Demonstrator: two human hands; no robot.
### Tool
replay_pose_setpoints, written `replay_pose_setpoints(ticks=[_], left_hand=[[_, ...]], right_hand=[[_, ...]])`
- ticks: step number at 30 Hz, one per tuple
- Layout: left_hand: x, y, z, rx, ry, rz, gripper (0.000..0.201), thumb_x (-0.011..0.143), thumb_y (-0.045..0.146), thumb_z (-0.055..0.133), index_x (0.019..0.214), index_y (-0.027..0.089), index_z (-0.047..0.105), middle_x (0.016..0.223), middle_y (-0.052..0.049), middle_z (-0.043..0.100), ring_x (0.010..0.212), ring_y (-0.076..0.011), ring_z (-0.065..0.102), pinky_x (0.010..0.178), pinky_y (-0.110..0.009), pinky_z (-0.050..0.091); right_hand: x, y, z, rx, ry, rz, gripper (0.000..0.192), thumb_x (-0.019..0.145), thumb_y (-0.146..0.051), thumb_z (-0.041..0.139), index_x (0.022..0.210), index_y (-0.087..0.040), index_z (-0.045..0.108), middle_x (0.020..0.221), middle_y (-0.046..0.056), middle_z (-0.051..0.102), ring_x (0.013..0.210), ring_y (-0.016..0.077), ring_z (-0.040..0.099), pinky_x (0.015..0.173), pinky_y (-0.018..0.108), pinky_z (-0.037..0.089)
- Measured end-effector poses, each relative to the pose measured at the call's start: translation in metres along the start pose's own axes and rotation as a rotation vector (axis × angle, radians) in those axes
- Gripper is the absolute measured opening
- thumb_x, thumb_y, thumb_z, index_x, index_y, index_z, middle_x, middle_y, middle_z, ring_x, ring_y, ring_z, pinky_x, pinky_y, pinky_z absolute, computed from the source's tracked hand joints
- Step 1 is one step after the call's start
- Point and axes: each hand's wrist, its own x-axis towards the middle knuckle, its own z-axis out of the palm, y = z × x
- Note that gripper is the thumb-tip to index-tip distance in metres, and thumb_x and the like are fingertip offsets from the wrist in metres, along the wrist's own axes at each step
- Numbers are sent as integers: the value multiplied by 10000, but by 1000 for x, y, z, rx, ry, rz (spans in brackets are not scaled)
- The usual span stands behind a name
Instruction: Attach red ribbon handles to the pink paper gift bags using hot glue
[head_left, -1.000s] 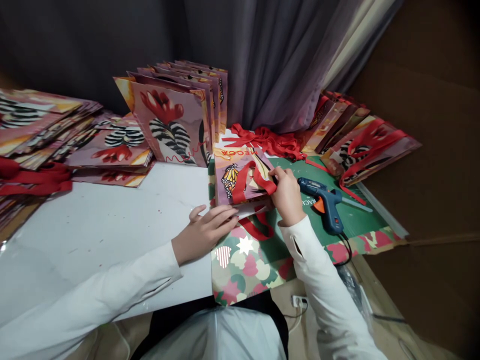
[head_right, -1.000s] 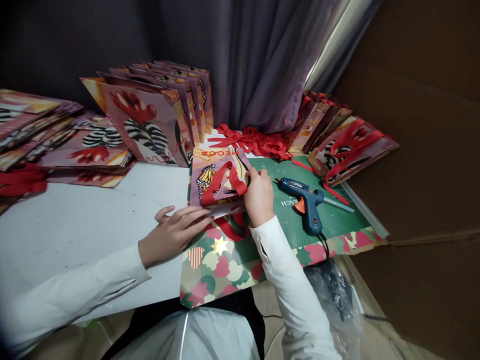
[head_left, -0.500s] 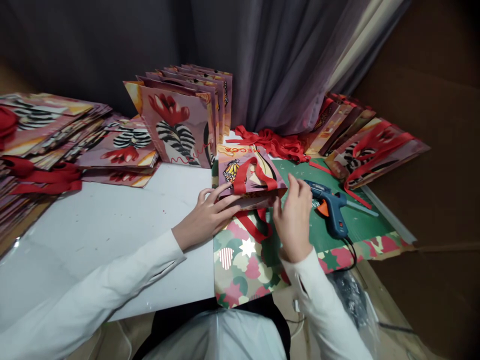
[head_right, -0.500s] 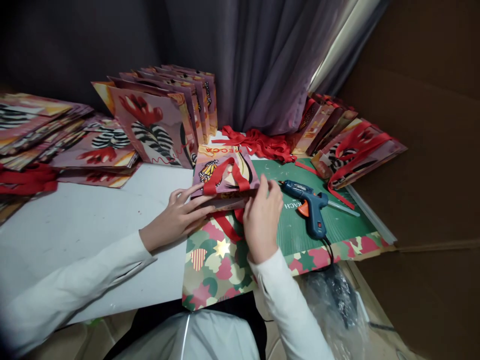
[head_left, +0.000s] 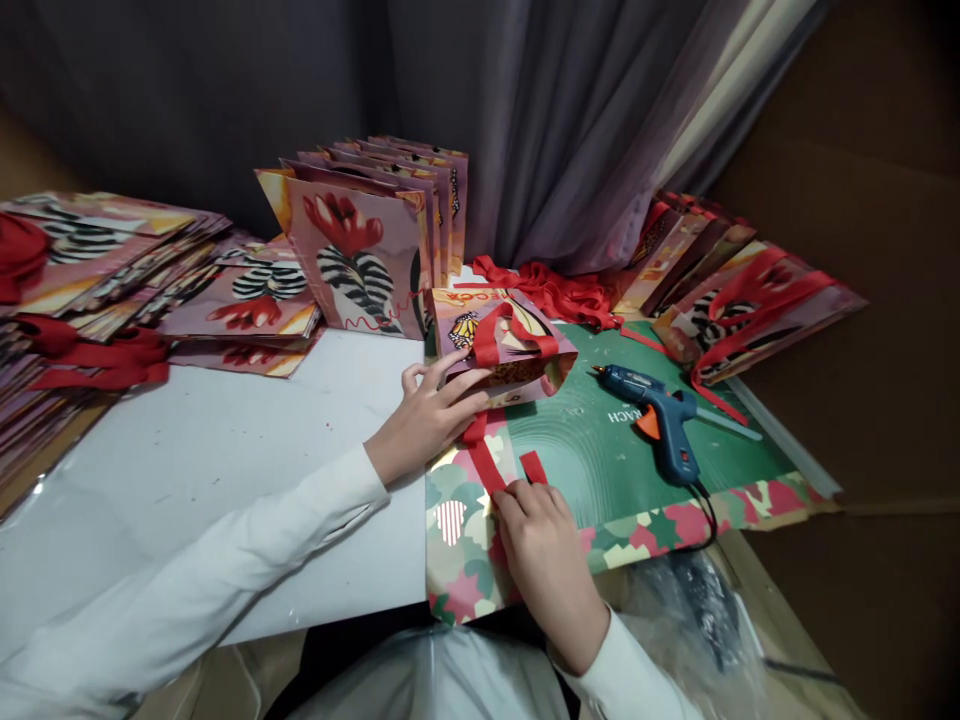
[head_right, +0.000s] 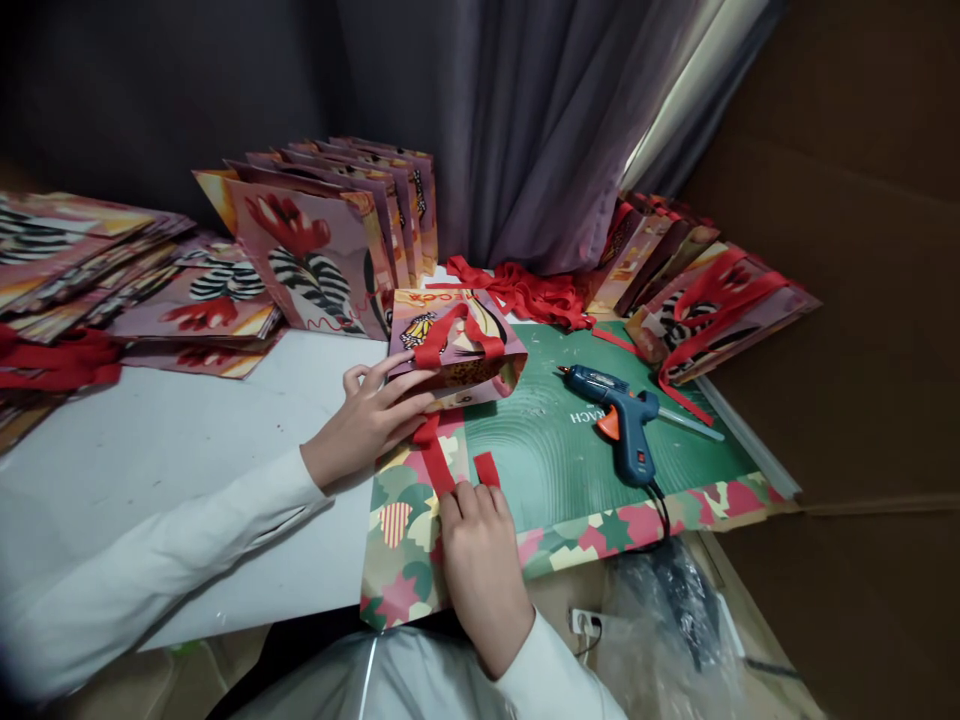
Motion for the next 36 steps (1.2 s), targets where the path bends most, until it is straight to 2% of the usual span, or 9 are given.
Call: replay_pose_setpoints(ticks=[4,8,11,14,21,28,31,33,36], left_hand=[[-2,0,4,2,3,0,212,936,207,499,1111,223,617,1350,-106,566,1321,-348,365,843,-488,312],[-2,0,5,15,14,-2,205,943,225,486,1098,221,620,1332,-110,577,1319,-339,362,836,-478,312],[-2,0,3,31,19,-3,204,943,245,487,1089,209,625,1330,-120,577,1304,-351,369,820,-474,316],[-2,1,0,21,5,-11,212,941,257,488,1096,211,625,1335,-126,570,1311,-356,357,825,-477,318],[-1,6,-3,-59,-21,-57,229,919,216,496,1111,211,620,1358,-122,552,1347,-359,321,877,-503,311],[-2,9,-3,-65,-26,-65,246,914,183,492,1132,213,604,1369,-119,544,1363,-356,302,891,-508,311],[-1,11,-3,-51,-13,-52,219,918,194,501,1113,204,601,1360,-122,553,1357,-355,313,886,-505,314],[-1,11,-4,-45,9,-61,205,922,202,507,1106,199,595,1359,-124,554,1350,-353,327,885,-503,317],[0,9,-5,-63,26,-83,198,923,211,514,1105,208,593,1362,-117,554,1346,-350,336,891,-502,319]], right_hand=[[9,1,-8,264,45,82,243,932,-155,428,1107,-169,595,1001,95,611,914,237,556,833,388,460],[50,8,5,731,166,252,307,914,-233,432,1196,-162,529,1157,129,600,1040,226,571,916,382,452],[81,15,22,1112,83,381,182,808,-288,543,938,-177,604,936,75,669,802,182,614,782,333,489],[96,19,29,1268,-3,407,162,726,-348,591,705,-189,581,648,-6,609,576,127,530,593,263,449],[100,17,27,1350,100,434,212,674,-408,603,640,-200,576,598,-29,565,573,114,479,571,240,401],[100,9,39,1415,195,521,230,704,-424,578,735,-202,532,600,-33,539,527,103,449,521,229,376],[95,5,34,1412,225,544,244,738,-430,584,785,-211,489,600,-43,527,535,112,467,543,237,404],[86,6,23,1258,287,514,220,800,-409,550,877,-211,495,696,-12,585,612,138,531,613,267,447],[65,16,4,650,431,497,153,892,-325,454,927,-202,538,920,88,615,856,219,582,785,363,456]])
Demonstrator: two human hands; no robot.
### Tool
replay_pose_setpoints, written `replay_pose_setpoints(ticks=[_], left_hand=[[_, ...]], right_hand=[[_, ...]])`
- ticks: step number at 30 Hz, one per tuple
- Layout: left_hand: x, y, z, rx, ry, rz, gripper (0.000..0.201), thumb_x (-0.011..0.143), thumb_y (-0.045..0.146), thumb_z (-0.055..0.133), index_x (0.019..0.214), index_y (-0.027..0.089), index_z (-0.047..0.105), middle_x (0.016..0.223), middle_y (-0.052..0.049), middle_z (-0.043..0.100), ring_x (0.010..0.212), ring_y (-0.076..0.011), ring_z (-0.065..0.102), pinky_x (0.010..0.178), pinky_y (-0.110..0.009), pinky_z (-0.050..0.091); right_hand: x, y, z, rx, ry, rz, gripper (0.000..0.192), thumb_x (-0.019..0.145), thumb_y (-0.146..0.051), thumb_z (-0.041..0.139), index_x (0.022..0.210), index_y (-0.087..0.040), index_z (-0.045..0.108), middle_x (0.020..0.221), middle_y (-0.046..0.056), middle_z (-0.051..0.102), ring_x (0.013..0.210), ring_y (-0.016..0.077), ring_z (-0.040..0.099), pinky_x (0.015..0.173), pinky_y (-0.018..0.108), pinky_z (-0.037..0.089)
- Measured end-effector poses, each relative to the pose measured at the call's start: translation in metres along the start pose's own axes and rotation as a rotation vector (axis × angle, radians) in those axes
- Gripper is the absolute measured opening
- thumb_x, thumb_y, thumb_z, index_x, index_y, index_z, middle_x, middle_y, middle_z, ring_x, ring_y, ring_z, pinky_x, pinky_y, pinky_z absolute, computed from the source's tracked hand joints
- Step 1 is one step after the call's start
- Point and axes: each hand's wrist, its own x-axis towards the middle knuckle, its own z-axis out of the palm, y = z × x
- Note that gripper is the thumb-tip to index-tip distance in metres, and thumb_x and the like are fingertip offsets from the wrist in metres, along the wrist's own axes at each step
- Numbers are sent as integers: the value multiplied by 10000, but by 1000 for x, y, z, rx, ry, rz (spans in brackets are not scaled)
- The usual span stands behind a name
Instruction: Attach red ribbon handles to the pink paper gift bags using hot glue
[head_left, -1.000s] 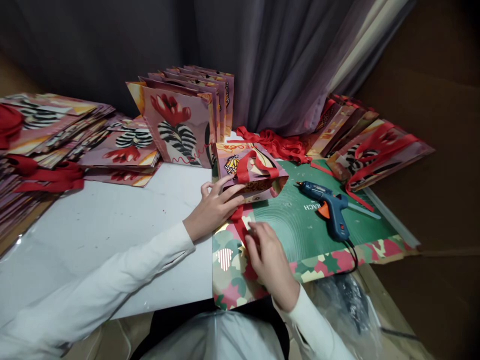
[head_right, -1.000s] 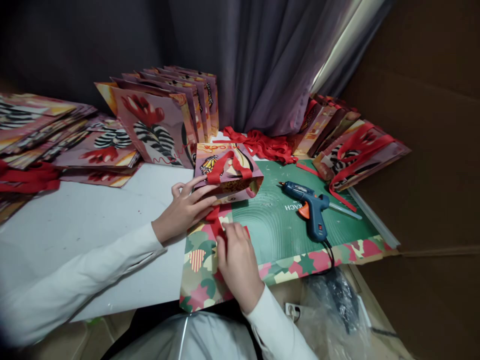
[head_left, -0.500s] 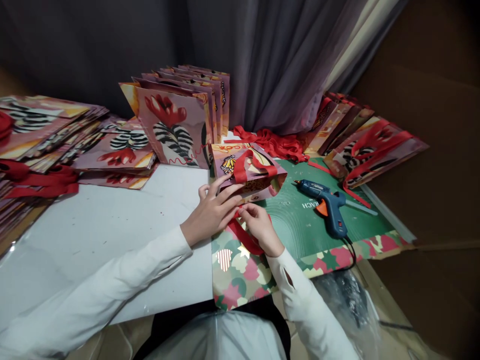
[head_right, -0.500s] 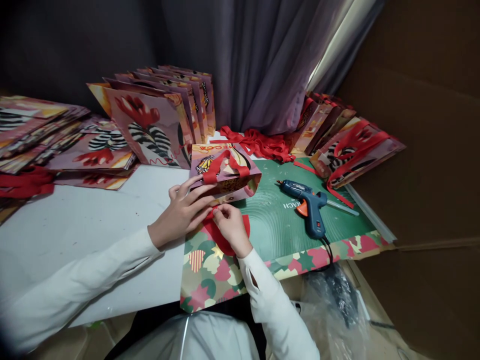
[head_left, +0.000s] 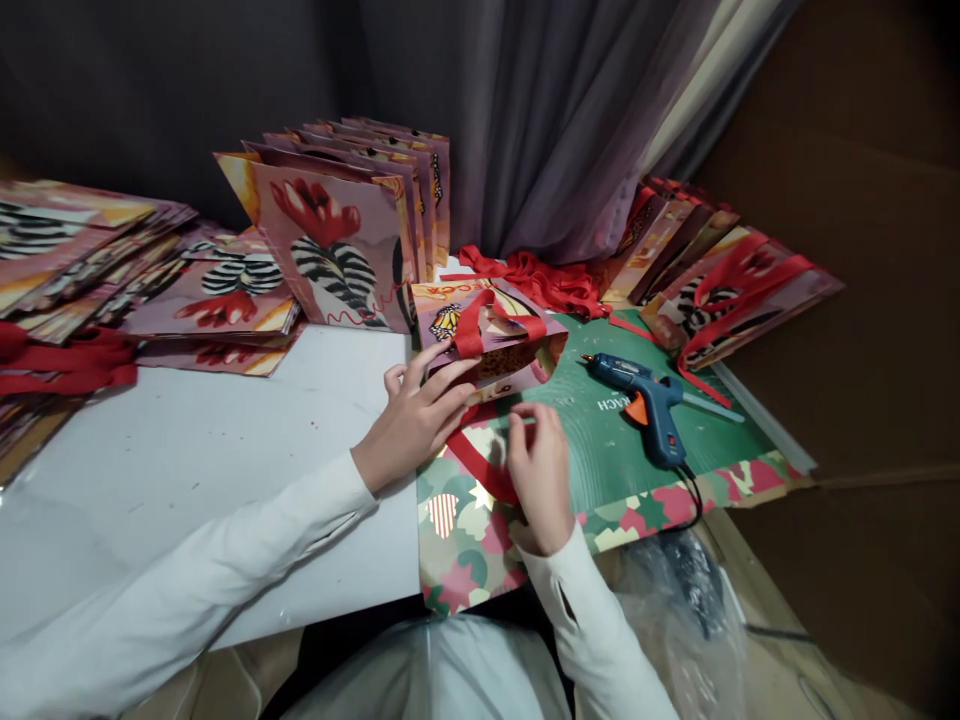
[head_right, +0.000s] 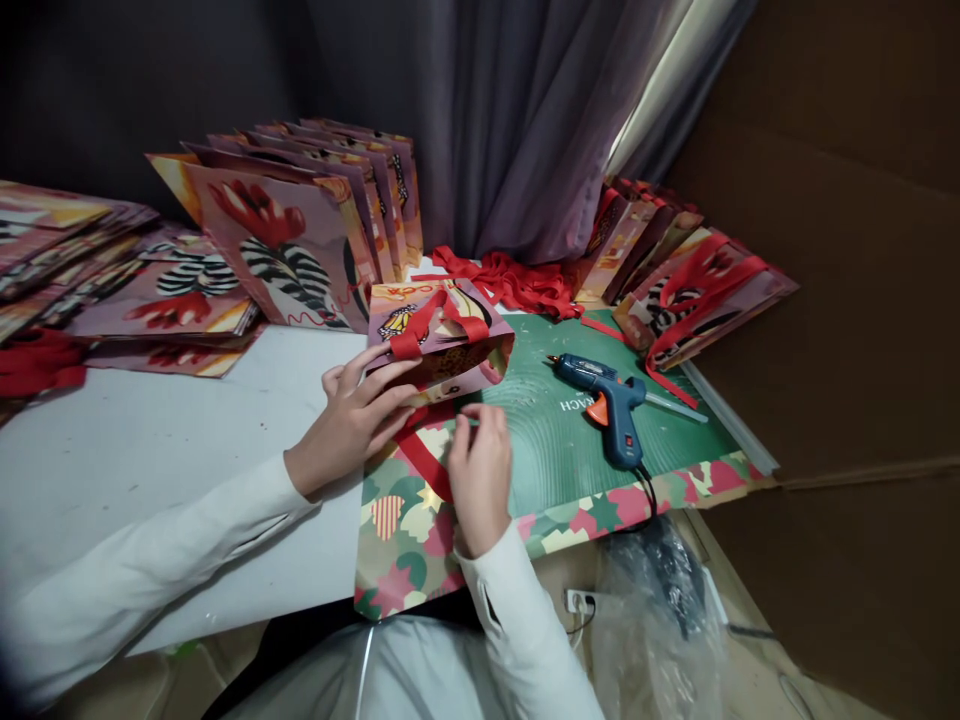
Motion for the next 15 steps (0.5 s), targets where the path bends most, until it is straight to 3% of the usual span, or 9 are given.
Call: replay_pose_setpoints(ticks=[3,7,11,15], left_hand=[[-1,0,1,-5,-15,11,194,922,202,510,1096,216,595,1362,-113,555,1348,-360,337,886,-505,319],[-1,1,1,3,-6,12,185,919,189,504,1079,212,593,1357,-119,557,1350,-358,336,885,-509,318],[1,1,-3,-24,20,-9,174,912,186,510,1061,215,594,1351,-121,559,1352,-347,335,905,-514,317],[2,0,-6,-44,29,-16,151,905,188,527,1045,209,582,1355,-117,554,1353,-343,330,915,-510,327]], right_hand=[[-5,12,-19,-524,102,-14,161,884,-321,499,823,-183,553,875,151,598,860,294,581,752,415,445],[-6,28,-19,-735,-58,-5,152,844,-310,573,771,-179,551,829,172,619,752,296,605,640,380,436],[0,33,-19,-521,-164,-13,136,811,-245,557,688,-208,512,769,105,612,704,233,590,641,334,420],[12,33,-25,107,-288,96,114,761,-296,597,767,-214,518,709,1,594,642,160,558,623,278,417]])
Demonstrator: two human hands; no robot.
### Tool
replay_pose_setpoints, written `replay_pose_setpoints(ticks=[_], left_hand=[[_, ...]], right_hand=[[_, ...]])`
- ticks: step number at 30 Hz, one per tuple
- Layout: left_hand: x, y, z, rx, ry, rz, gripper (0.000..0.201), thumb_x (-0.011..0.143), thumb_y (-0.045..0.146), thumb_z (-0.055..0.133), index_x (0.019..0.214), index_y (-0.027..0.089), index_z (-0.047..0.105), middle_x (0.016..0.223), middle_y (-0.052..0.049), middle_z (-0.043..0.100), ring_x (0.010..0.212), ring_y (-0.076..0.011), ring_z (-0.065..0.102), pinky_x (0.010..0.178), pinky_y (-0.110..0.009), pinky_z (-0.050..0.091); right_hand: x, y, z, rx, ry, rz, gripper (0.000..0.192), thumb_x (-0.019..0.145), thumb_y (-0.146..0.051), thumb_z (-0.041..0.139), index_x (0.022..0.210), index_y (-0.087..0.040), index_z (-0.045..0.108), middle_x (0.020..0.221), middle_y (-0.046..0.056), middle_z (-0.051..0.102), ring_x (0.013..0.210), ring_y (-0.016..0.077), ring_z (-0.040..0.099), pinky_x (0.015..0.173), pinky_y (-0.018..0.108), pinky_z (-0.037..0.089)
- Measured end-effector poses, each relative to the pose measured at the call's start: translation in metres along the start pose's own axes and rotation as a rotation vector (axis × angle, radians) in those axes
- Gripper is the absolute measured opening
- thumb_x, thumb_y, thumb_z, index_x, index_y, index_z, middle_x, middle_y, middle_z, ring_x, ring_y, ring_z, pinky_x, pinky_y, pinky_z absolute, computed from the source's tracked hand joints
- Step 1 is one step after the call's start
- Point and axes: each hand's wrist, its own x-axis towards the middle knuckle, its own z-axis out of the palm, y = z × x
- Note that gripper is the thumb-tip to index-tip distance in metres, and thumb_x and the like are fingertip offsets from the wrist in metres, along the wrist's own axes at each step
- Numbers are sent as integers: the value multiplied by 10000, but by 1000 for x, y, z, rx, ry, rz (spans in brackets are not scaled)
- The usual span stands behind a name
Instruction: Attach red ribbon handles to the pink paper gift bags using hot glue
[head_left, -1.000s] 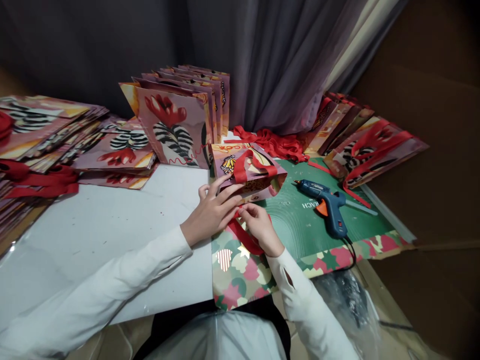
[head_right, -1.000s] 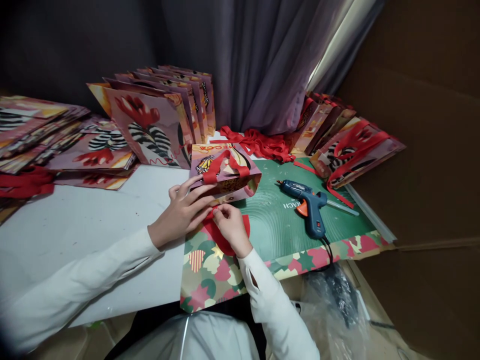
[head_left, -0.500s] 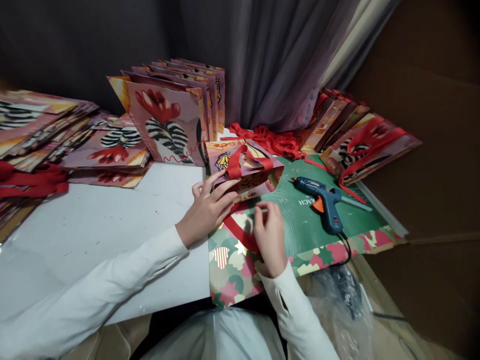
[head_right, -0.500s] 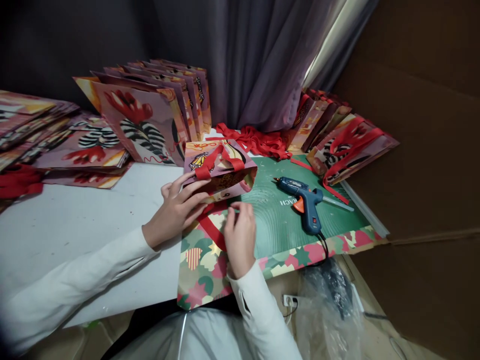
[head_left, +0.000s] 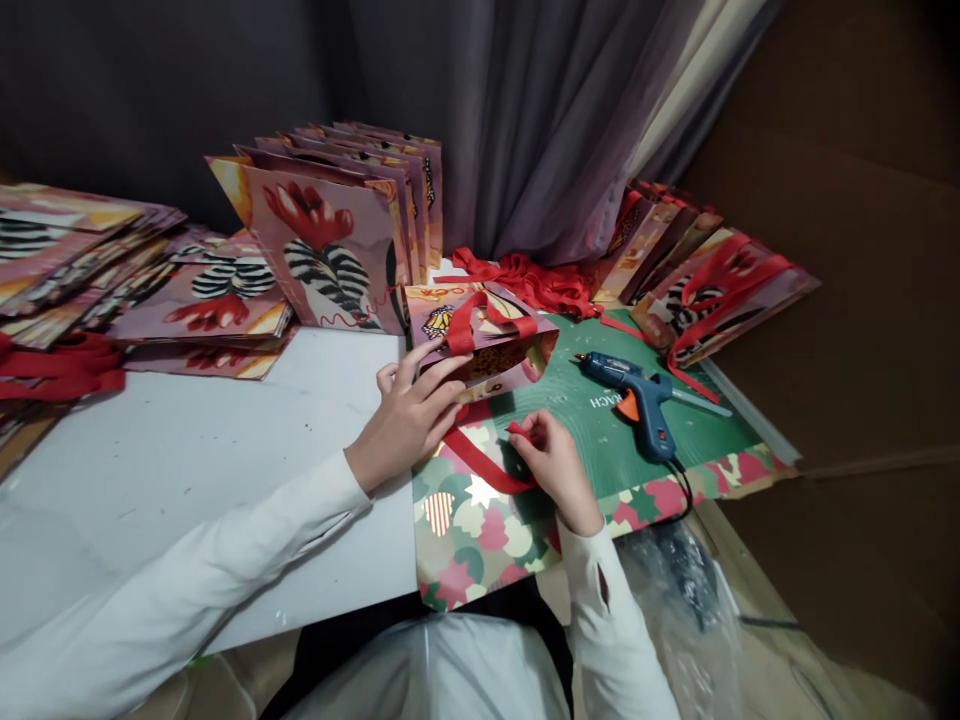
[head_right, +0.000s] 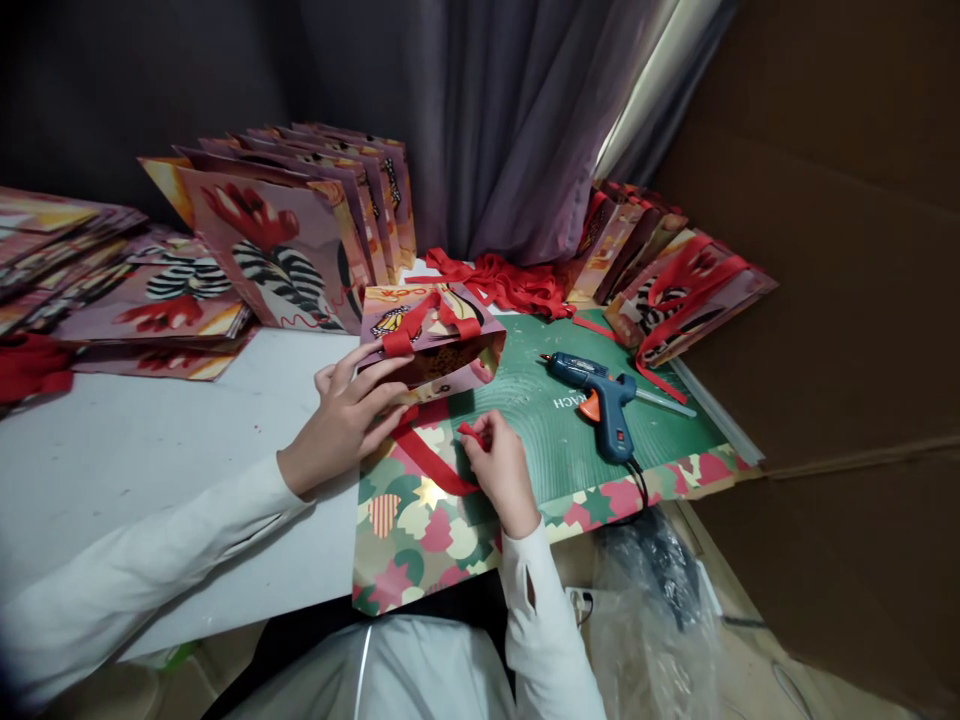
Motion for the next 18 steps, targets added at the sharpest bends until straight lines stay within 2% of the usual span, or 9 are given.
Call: replay_pose_setpoints(ticks=[2,5,7,12,15,18], left_hand=[[0,-1,0,-15,5,-15,147,900,190,536,1040,207,577,1344,-115,561,1354,-344,325,925,-514,332],[1,-1,-1,-41,25,-44,152,889,192,546,1036,210,579,1320,-113,574,1355,-345,314,948,-530,342],[1,-2,-1,-59,37,-58,164,883,191,550,1042,215,579,1322,-108,569,1361,-340,302,974,-539,344],[1,-2,-3,-77,61,-57,179,879,188,556,1056,216,569,1351,-104,538,1369,-326,282,1025,-548,343],[1,-3,-3,-70,62,-46,174,880,187,559,1052,212,564,1350,-104,538,1363,-327,287,1032,-550,346],[1,-4,-4,-65,63,-35,169,879,187,563,1046,211,560,1344,-103,542,1356,-333,294,1030,-556,349]], right_hand=[[6,-1,-3,299,-75,47,229,703,-343,670,850,-203,565,731,-8,612,647,144,564,629,266,430],[16,-5,-4,497,-88,98,359,619,-366,757,903,-192,623,768,-3,646,678,137,578,672,268,448],[20,-9,-5,511,-70,88,337,634,-397,751,879,-189,648,754,-3,653,681,133,576,675,264,449],[23,-19,-4,439,-83,45,314,802,-475,565,864,-186,672,692,-3,623,651,126,557,640,251,437],[24,-23,-3,455,-106,14,254,792,-416,574,888,-198,663,740,0,650,683,131,578,669,255,449],[26,-25,-3,492,-127,3,231,769,-404,601,854,-191,631,708,6,672,637,128,572,632,255,442]])
